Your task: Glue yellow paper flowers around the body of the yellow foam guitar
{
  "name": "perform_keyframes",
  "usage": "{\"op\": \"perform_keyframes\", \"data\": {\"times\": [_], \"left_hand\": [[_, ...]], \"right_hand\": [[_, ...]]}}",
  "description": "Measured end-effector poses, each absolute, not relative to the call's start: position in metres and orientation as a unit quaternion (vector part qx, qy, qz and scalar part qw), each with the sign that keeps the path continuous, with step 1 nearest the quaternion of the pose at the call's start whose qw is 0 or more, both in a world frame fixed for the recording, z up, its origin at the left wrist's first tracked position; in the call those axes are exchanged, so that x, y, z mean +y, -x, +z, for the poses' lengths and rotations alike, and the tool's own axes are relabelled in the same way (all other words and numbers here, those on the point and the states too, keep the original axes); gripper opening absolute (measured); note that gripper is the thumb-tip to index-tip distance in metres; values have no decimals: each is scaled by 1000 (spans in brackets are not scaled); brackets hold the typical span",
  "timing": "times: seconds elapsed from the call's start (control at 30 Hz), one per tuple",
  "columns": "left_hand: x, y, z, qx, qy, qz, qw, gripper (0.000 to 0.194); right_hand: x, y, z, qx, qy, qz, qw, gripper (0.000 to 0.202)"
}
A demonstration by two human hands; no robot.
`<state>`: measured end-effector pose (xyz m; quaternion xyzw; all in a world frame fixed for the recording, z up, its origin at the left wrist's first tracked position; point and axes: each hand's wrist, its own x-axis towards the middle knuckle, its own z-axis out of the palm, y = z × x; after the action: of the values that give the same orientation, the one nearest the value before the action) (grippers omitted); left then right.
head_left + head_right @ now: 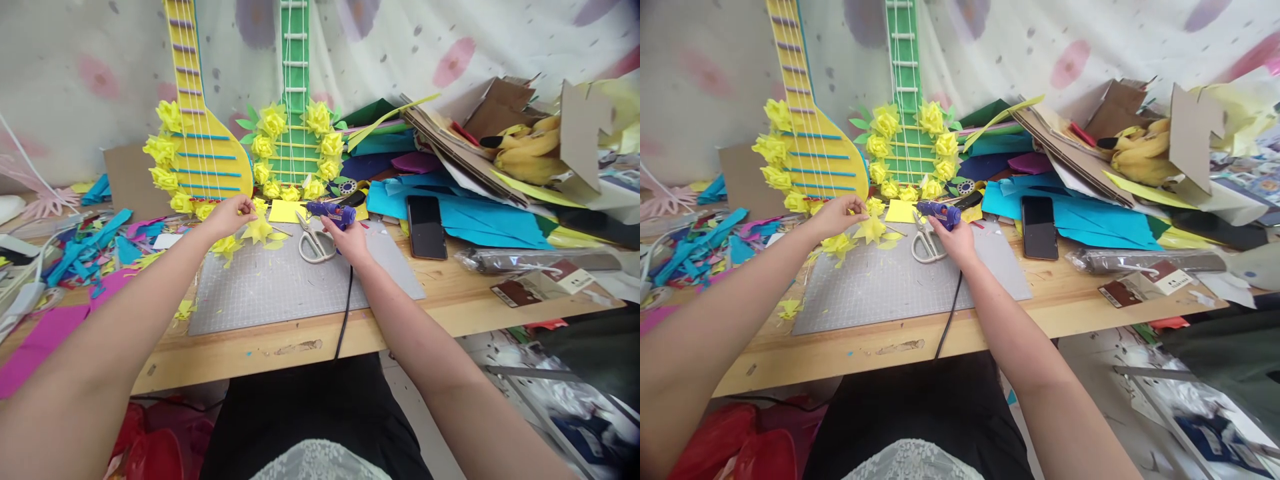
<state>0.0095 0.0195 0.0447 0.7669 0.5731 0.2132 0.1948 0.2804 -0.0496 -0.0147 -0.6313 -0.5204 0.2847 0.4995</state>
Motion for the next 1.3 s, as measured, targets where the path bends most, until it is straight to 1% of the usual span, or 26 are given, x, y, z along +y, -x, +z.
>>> {"op": "perform_keyframes", "data": {"times": [0.4, 0.6, 0.77, 0.87, 0.93, 1.03, 1.13, 1.3], "left_hand": [[9, -18, 43, 601, -755, 199, 171, 17], [12, -18, 39, 593, -771, 192, 130, 16], [17, -13, 32, 581, -778, 210, 115, 20], [15, -12, 31, 576, -773, 231, 131, 24], [13, -12, 32, 574, -767, 238, 160, 28], [10, -12, 33, 573, -761, 226, 206, 38], [12, -11, 32, 568, -761, 213, 231, 47], [15, -12, 29, 578, -751, 207, 243, 50]], "right_hand": [[-49, -281, -15, -528, 633, 273, 496, 46], [-47, -282, -16, -523, 634, 278, 497, 46], [-47, -282, -16, -521, 636, 277, 497, 46], [-47, -282, -17, -523, 635, 274, 499, 45], [-47, -282, -18, -523, 633, 276, 500, 45], [-47, -282, -18, -524, 632, 282, 497, 45], [-48, -282, -16, -529, 634, 274, 493, 44], [-49, -281, -15, -529, 636, 266, 495, 45]]}}
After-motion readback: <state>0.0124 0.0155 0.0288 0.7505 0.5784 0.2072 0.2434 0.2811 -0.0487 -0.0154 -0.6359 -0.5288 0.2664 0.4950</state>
